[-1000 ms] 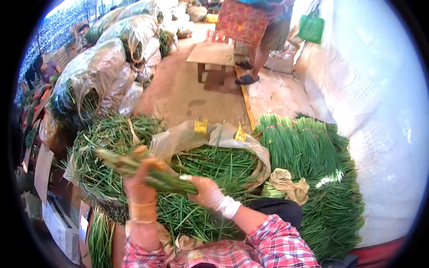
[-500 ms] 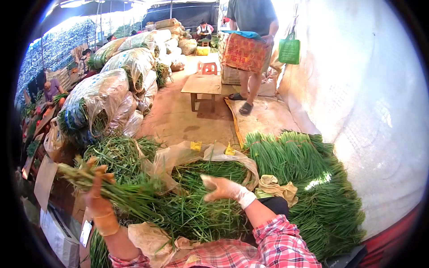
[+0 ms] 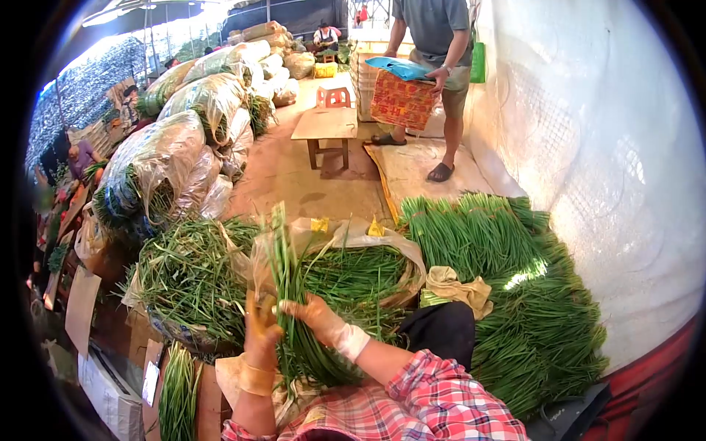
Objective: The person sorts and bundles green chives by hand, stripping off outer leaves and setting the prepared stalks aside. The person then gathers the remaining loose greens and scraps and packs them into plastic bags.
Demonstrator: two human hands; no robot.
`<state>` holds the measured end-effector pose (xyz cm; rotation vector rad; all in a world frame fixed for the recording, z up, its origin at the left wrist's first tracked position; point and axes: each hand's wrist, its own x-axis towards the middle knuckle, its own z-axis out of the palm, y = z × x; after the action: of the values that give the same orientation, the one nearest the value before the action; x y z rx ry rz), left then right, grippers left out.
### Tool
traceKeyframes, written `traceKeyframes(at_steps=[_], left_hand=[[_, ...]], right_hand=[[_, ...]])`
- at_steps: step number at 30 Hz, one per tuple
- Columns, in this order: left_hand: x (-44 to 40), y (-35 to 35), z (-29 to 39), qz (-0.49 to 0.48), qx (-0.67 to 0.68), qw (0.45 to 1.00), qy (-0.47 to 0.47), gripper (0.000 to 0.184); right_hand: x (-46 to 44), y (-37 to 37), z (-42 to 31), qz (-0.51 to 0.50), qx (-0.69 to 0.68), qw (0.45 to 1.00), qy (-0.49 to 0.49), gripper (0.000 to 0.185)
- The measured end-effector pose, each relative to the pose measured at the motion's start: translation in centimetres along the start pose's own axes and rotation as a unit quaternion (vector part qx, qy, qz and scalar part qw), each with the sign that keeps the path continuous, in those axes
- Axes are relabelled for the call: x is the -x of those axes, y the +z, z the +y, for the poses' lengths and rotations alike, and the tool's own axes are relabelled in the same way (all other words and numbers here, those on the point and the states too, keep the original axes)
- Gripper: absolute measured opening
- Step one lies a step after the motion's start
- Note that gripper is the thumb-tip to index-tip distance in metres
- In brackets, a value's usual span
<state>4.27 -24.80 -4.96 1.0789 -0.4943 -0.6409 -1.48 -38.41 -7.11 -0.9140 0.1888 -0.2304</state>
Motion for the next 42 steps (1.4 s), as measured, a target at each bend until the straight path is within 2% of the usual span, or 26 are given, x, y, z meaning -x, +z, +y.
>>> traceKeyframes(at_steps=[2, 4, 5, 6, 7, 8, 10, 12, 14, 16, 17, 18, 20, 22, 24, 26, 27, 30, 31, 33, 35, 36, 38, 40, 41, 42], left_hand=[[1.5, -0.6, -5.3, -0.048, -0.11, 0.993, -0.012, 0.094], [2.8, 1.3, -4.3, -0.021, 0.013, 0.986, -0.164, 0.066], [3.0, 0.0, -5.8, -0.016, 0.026, 0.982, -0.186, 0.046], [3.5, 0.5, -4.7, 0.012, 0.019, 0.977, -0.21, 0.04], [3.7, 0.4, -4.2, 0.026, 0.001, 0.977, -0.211, 0.037], [3.7, 0.1, -3.8, 0.036, -0.017, 0.977, -0.21, 0.035], [3.9, -1.1, -4.0, 0.027, -0.034, 0.975, -0.217, 0.038], [4.3, -1.2, -3.9, 0.064, -0.036, 0.971, -0.23, 0.042], [4.7, -1.4, -3.8, 0.066, -0.036, 0.969, -0.235, 0.041], [5.0, -1.8, -3.7, 0.064, -0.03, 0.969, -0.235, 0.039], [5.3, -2.3, -4.1, 0.061, -0.045, 0.972, -0.222, 0.034], [5.6, -2.6, -3.9, 0.065, -0.046, 0.972, -0.223, 0.034], [6.3, -2.8, -3.1, 0.05, -0.048, 0.97, -0.232, 0.028], [6.8, -3.1, -2.6, 0.052, -0.056, 0.971, -0.228, 0.025], [7.7, -4.1, -2.4, 0.034, -0.103, 0.965, -0.239, 0.028], [8.0, -5.0, -2.8, 0.033, -0.115, 0.963, -0.243, 0.028], [7.9, -5.0, -3.4, 0.077, -0.165, 0.961, -0.21, 0.029], [7.4, -5.3, -4.1, 0.108, -0.187, 0.948, -0.234, 0.036], [7.0, -5.9, -6.0, 0.119, -0.242, 0.948, -0.17, 0.039], [6.5, -4.8, -6.3, 0.133, -0.389, 0.908, -0.083, 0.048], [6.4, -4.6, -7.1, 0.135, -0.409, 0.899, -0.079, 0.048], [6.3, -4.5, -7.4, 0.14, -0.428, 0.889, -0.075, 0.049], [6.5, -4.0, -7.5, 0.141, -0.455, 0.877, -0.072, 0.05], [6.7, -3.4, -7.2, 0.149, -0.487, 0.86, -0.029, 0.051], [6.8, -3.2, -6.9, 0.136, -0.469, 0.872, -0.011, 0.053], [6.7, -3.1, -6.6, 0.133, -0.468, 0.874, -0.013, 0.053]], right_hand=[[-0.5, 0.3, 0.5, 0.015, -0.036, 0.999, -0.004, 0.045], [-0.1, 1.7, 0.0, 0.032, 0.042, 0.999, -0.015, 0.043], [0.0, 2.1, -0.4, 0.012, 0.056, 0.998, 0.005, 0.042], [0.1, 2.0, -1.0, -0.01, 0.071, 0.997, 0.024, 0.041], [-0.3, 1.0, -0.7, -0.003, 0.103, 0.993, 0.056, 0.043], [-1.1, -0.1, 0.1, 0.025, 0.204, 0.978, 0.038, 0.049], [-1.2, -0.4, -1.4, 0.025, 0.459, 0.888, -0.013, 0.056], [-1.6, -1.7, -0.5, 0.014, 0.544, 0.839, -0.025, 0.065], [-2.0, -3.1, 0.8, 0.013, 0.555, 0.825, -0.109, 0.063], [-1.4, -2.8, -0.5, 0.051, 0.477, 0.877, 0.0, 0.046], [-1.3, -3.3, -0.3, 0.064, 0.323, 0.944, 0.026, 0.036], [-0.6, -3.1, -1.7, 0.089, 0.274, 0.956, 0.055, 0.031], [-1.4, -5.7, -1.6, 0.149, 0.196, 0.968, 0.044, 0.028], [-2.3, -9.4, -2.3, 0.196, 0.023, 0.978, -0.071, 0.019], [-2.8, -12.6, -5.4, 0.23, -0.123, 0.954, -0.147, 0.021], [-2.8, -14.8, -8.6, 0.307, -0.164, 0.927, -0.143, 0.028], [-2.5, -14.2, -9.2, 0.263, -0.119, 0.949, -0.124, 0.029], [-0.8, -8.5, -10.0, 0.069, -0.015, 0.997, -0.038, 0.037], [-0.6, -6.3, -9.6, -0.015, 0.004, 1.0, -0.017, 0.041], [-1.0, -3.5, -7.6, -0.045, 0.046, 0.998, 0.023, 0.048], [-1.5, -0.1, -7.0, -0.018, 0.248, 0.969, 0.01, 0.072], [-2.5, -0.1, -5.3, -0.033, 0.311, 0.949, -0.04, 0.079], [-3.7, -0.5, -3.2, -0.014, 0.42, 0.907, 0.031, 0.075], [-4.1, -0.4, -3.7, -0.088, 0.491, 0.862, 0.086, 0.067], [-3.8, -0.4, -4.1, -0.088, 0.507, 0.853, 0.089, 0.048], [-3.8, -0.6, -4.1, -0.085, 0.507, 0.853, 0.092, 0.048]])
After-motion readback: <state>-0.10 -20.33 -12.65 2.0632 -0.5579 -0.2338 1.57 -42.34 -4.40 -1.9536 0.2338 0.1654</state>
